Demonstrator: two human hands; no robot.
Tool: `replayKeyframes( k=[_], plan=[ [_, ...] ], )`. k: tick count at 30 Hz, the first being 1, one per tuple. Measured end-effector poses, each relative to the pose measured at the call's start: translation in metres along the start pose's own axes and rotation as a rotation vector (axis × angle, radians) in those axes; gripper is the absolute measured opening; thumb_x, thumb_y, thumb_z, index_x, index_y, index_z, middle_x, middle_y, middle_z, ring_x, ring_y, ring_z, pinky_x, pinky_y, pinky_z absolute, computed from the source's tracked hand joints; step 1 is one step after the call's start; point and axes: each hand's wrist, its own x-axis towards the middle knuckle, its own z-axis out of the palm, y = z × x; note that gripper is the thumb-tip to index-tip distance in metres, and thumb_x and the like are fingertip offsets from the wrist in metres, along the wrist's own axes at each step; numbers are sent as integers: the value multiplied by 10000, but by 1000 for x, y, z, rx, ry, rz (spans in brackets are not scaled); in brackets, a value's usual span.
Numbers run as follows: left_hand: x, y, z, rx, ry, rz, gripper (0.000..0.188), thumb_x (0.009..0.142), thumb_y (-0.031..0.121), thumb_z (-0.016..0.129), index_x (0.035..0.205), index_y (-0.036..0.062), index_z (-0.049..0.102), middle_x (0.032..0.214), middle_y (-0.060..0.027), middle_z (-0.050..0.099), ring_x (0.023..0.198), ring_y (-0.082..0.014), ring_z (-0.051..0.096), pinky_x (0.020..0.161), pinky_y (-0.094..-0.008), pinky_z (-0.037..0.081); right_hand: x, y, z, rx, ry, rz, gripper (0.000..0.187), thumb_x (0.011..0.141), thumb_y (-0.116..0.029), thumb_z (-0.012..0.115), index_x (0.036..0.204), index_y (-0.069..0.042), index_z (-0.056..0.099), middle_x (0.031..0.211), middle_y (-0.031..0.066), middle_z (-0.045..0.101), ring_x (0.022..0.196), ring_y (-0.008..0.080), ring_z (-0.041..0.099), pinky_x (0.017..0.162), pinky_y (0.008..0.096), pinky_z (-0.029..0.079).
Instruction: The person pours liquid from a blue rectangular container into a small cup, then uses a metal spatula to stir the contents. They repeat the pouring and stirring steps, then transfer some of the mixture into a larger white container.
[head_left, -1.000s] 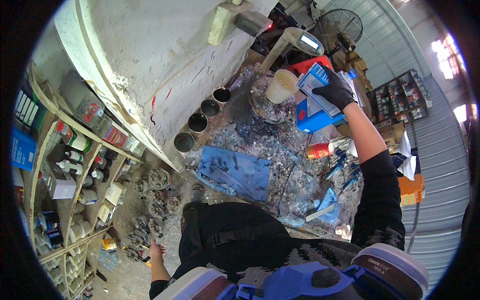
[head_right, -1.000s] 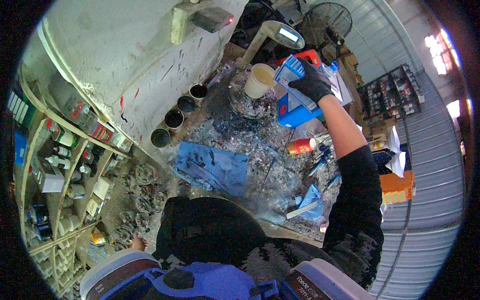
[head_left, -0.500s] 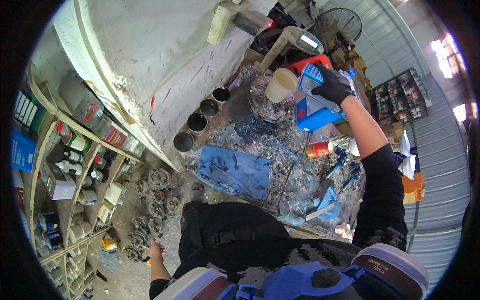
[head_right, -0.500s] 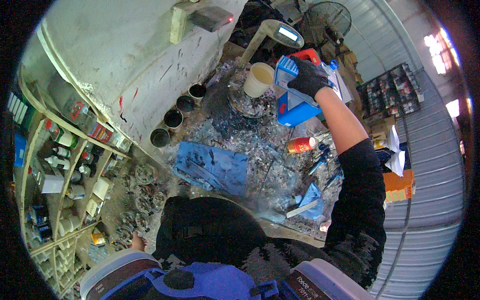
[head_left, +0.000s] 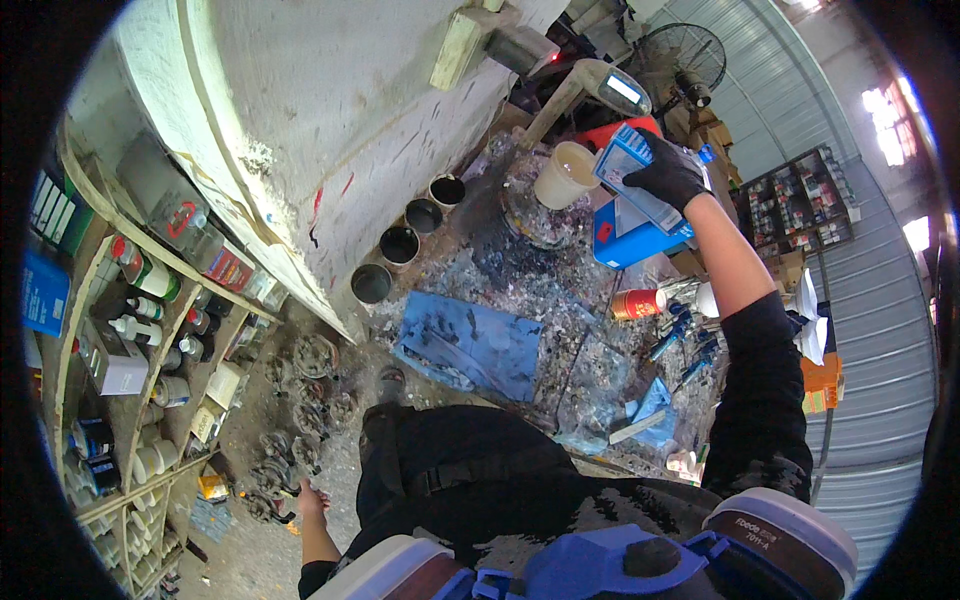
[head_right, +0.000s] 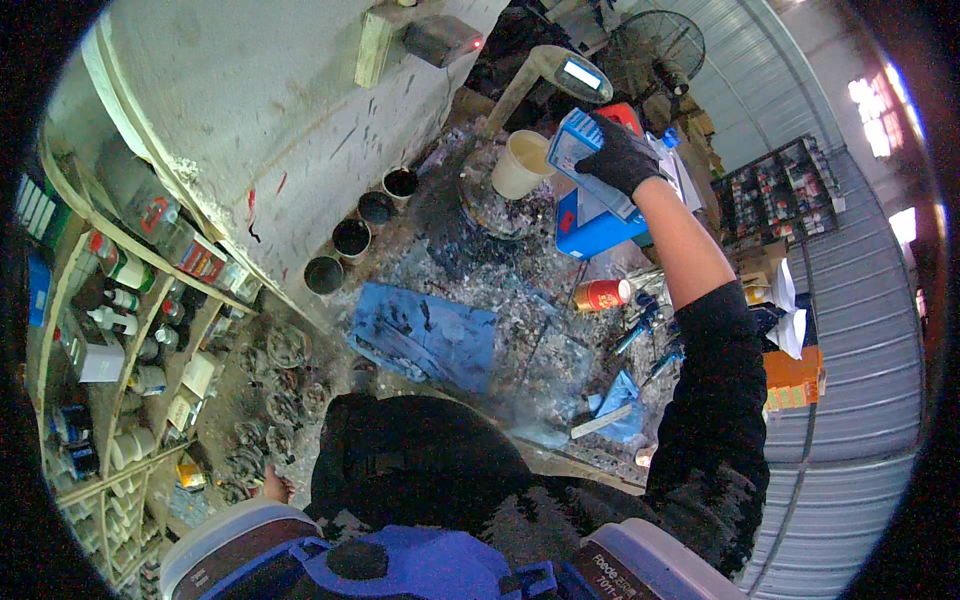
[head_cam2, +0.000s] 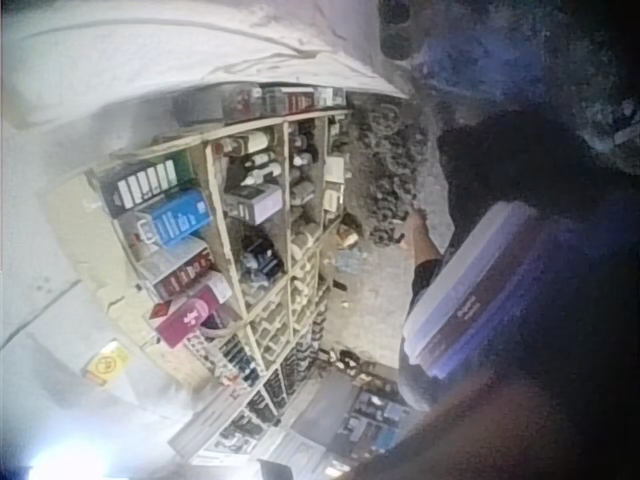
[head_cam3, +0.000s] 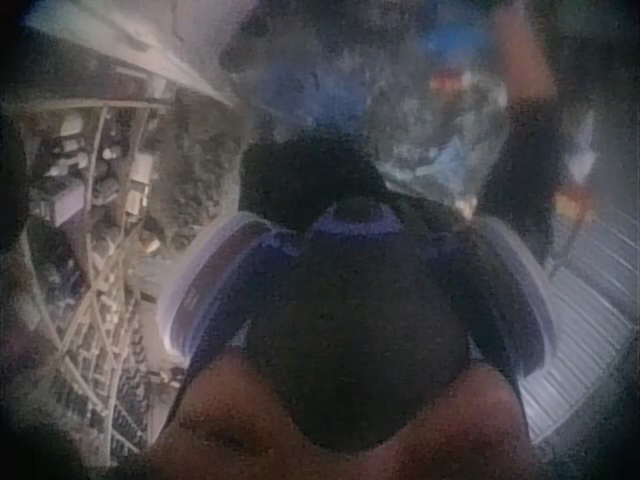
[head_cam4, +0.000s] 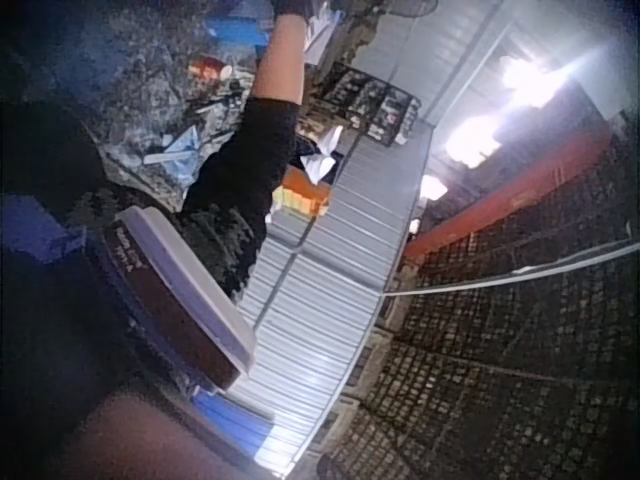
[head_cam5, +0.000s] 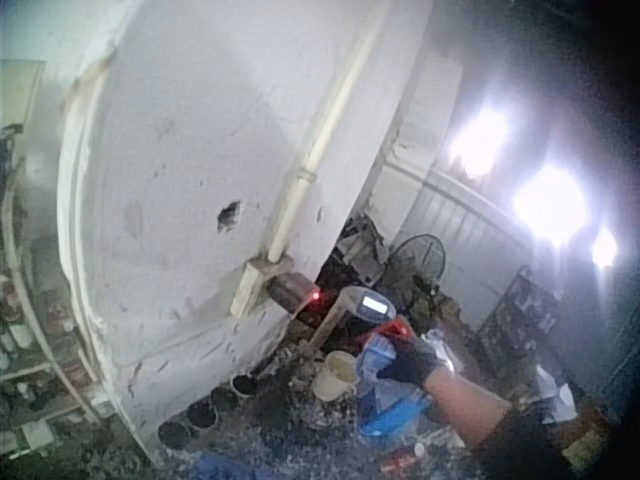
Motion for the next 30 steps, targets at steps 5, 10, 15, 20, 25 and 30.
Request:
replayKeyframes(
  k=[5,10,15,20,25,30],
  plan=[
    [8,9,-9,4,-60,-132,550,1004,554,586,713,103,464,572,-25,433,460,-184,417,452,-331,304,-4,25,23,286,103,47,1079,688,-423,947,1588,-76,465,1483,218,620,1348,367,616,1135,457,489],
    [-1,33,1,7,-19,176,475,1022,522,587,777,118,534,638,17,455,526,-130,429,492,-306,317,-29,30,51,678,327,73,931,726,-334,965,1479,-4,529,1314,207,699,1244,340,671,1074,441,535],
    [-45,113,43,-79,-160,671,355,1091,384,545,868,110,573,723,57,459,634,-76,423,575,-285,340,-73,19,76,1168,345,39,751,777,-211,949,1384,0,560,1245,153,731,1097,263,733,968,418,596],
    [-85,171,72,193,-270,819,373,1120,360,523,860,95,557,731,40,474,652,-83,429,592,-292,352,-81,15,72,857,370,108,972,740,-299,970,1516,-13,459,1312,201,706,1174,305,710,1011,420,578],
    [-82,168,77,423,-180,724,425,1113,396,520,838,73,542,723,11,494,657,-106,456,604,-315,381,-68,27,41,381,351,-13,1064,729,-446,935,1611,-154,416,1414,209,658,1265,382,662,1073,463,532],
    [-51,122,62,368,-160,611,449,1096,430,530,886,42,615,751,-28,554,692,-142,511,649,-340,424,-48,21,18,315,91,-23,1058,723,-407,916,1633,-219,411,1414,220,660,1302,385,640,1098,469,515]
  ],
)
